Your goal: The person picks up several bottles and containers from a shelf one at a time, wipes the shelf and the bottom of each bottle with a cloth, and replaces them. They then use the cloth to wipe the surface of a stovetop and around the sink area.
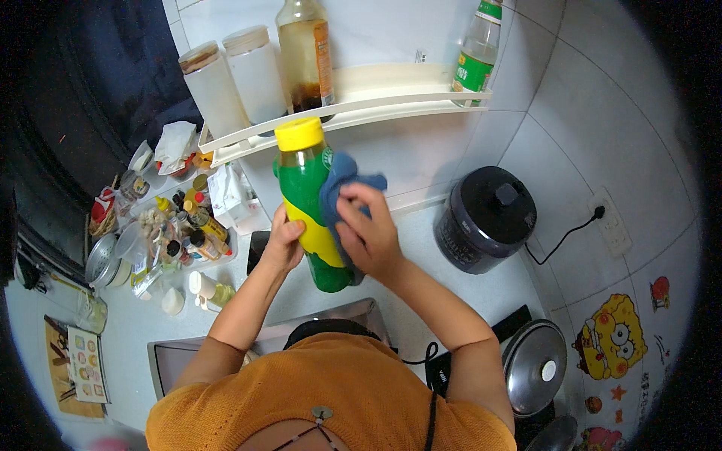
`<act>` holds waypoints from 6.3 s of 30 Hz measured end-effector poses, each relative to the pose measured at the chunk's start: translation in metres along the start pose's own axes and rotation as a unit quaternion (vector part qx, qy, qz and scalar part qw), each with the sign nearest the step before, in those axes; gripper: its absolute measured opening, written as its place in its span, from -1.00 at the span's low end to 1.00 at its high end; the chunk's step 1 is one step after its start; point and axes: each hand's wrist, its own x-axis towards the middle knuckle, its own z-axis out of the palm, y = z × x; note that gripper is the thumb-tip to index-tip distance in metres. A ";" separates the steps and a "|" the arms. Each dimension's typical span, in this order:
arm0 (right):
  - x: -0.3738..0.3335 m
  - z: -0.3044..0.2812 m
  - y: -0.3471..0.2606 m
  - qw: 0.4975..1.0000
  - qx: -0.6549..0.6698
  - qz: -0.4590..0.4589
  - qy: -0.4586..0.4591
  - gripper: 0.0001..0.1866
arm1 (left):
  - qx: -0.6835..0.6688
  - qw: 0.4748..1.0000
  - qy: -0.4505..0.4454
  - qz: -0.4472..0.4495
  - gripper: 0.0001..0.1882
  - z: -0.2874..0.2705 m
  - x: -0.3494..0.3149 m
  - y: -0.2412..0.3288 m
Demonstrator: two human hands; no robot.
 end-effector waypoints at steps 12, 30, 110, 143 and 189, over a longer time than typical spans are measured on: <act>0.029 -0.016 0.004 0.995 -0.049 0.057 0.068 -0.62 | 0.128 0.989 -0.068 -0.044 -0.09 0.005 -0.002 0.006; -0.039 -0.001 0.022 0.996 -0.046 0.064 0.032 -0.61 | 0.279 0.956 -0.083 0.042 -0.07 0.001 0.018 0.010; 0.054 -0.032 0.010 0.858 0.392 0.325 0.064 -0.59 | 0.139 0.986 -0.040 0.089 -0.25 0.013 -0.003 0.024; 0.064 -0.050 0.009 0.929 0.261 0.259 -0.036 -0.69 | 0.223 0.971 -0.040 0.073 -0.31 0.015 -0.002 0.021; 0.052 -0.044 0.020 0.924 0.269 0.270 -0.026 -0.76 | 0.381 0.919 0.012 0.100 -0.23 -0.002 -0.004 0.014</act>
